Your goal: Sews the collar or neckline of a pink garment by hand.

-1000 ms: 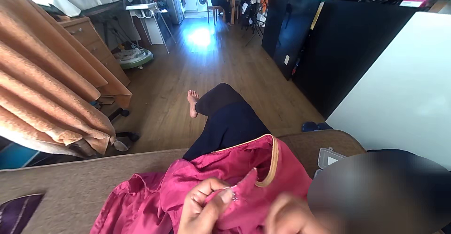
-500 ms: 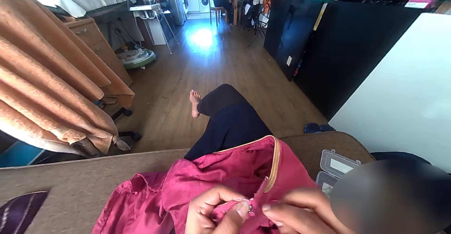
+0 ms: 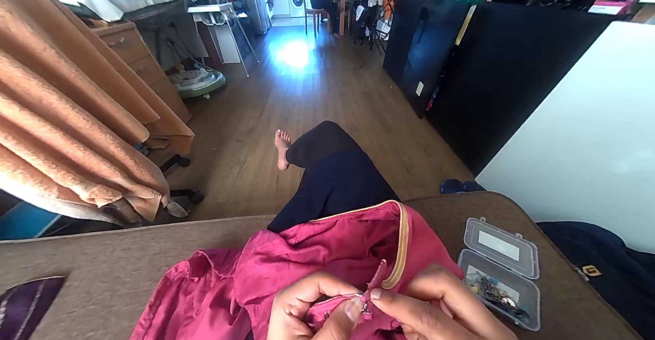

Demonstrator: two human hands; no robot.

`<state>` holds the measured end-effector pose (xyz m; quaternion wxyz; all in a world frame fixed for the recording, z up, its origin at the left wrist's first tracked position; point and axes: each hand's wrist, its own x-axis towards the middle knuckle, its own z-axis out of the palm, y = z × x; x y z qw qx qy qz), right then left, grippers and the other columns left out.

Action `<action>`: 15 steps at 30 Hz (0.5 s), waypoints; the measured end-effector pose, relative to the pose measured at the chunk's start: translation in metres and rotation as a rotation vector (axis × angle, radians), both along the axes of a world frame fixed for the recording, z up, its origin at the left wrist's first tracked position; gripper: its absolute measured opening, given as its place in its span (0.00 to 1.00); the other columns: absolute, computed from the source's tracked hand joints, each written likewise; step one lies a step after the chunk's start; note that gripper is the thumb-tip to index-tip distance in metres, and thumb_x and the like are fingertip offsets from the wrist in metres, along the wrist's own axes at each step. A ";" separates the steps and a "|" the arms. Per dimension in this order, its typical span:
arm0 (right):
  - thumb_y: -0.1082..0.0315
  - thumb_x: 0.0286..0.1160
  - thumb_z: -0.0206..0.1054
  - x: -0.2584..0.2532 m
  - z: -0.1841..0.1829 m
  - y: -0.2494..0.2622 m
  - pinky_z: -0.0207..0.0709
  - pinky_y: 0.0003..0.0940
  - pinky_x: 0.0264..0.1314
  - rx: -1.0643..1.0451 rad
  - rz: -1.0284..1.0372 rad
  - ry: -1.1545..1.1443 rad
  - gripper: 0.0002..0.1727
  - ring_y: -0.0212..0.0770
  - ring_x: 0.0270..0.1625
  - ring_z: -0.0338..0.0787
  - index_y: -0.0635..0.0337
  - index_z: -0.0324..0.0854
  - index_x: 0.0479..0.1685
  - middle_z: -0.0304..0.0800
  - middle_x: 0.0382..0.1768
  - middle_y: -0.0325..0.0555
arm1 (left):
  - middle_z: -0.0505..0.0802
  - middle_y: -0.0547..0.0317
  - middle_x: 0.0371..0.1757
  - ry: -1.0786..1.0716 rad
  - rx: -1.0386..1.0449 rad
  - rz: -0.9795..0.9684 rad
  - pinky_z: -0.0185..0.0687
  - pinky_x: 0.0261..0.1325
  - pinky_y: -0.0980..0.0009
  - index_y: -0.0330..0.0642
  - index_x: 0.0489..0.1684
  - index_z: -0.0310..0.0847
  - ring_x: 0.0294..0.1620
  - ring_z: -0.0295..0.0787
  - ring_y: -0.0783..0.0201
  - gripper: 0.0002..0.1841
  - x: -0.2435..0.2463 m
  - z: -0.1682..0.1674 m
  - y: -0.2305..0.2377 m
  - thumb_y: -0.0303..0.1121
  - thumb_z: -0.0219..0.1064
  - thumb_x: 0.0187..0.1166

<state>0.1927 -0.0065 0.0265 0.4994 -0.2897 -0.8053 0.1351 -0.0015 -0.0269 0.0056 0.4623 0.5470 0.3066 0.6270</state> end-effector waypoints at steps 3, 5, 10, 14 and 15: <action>0.75 0.79 0.66 0.001 0.001 0.000 0.72 0.11 0.45 -0.025 0.009 0.017 0.09 0.30 0.40 0.79 0.59 0.92 0.48 0.79 0.36 0.48 | 0.96 0.74 0.36 0.012 -0.013 -0.007 0.84 0.41 0.85 0.46 0.44 0.92 0.36 0.88 0.86 0.08 0.001 0.002 -0.001 0.23 0.69 0.78; 0.73 0.80 0.67 0.001 0.003 0.001 0.74 0.09 0.46 -0.087 0.028 0.042 0.06 0.26 0.42 0.81 0.60 0.91 0.45 0.80 0.38 0.47 | 0.96 0.75 0.36 0.031 -0.015 -0.009 0.83 0.41 0.85 0.46 0.44 0.92 0.36 0.88 0.86 0.08 0.001 0.003 -0.002 0.23 0.68 0.77; 0.69 0.78 0.72 0.004 0.006 0.005 0.75 0.11 0.45 -0.215 0.091 0.098 0.06 0.25 0.42 0.83 0.63 0.91 0.39 0.84 0.35 0.45 | 0.96 0.75 0.38 0.073 0.013 -0.009 0.85 0.44 0.84 0.44 0.44 0.92 0.38 0.88 0.86 0.07 0.003 0.003 -0.002 0.24 0.69 0.77; 0.69 0.74 0.76 0.003 0.005 0.008 0.80 0.16 0.37 -0.421 0.268 0.230 0.10 0.24 0.35 0.85 0.67 0.82 0.40 0.87 0.33 0.44 | 0.96 0.69 0.37 0.100 0.044 -0.058 0.84 0.44 0.84 0.37 0.42 0.90 0.38 0.88 0.85 0.04 0.007 0.001 -0.002 0.23 0.70 0.77; 0.70 0.73 0.76 0.003 0.006 0.009 0.82 0.17 0.37 -0.453 0.294 0.247 0.11 0.23 0.34 0.87 0.66 0.80 0.44 0.88 0.33 0.42 | 0.95 0.69 0.36 0.102 0.044 -0.055 0.84 0.44 0.84 0.37 0.42 0.90 0.38 0.88 0.85 0.04 0.007 0.001 -0.002 0.23 0.70 0.77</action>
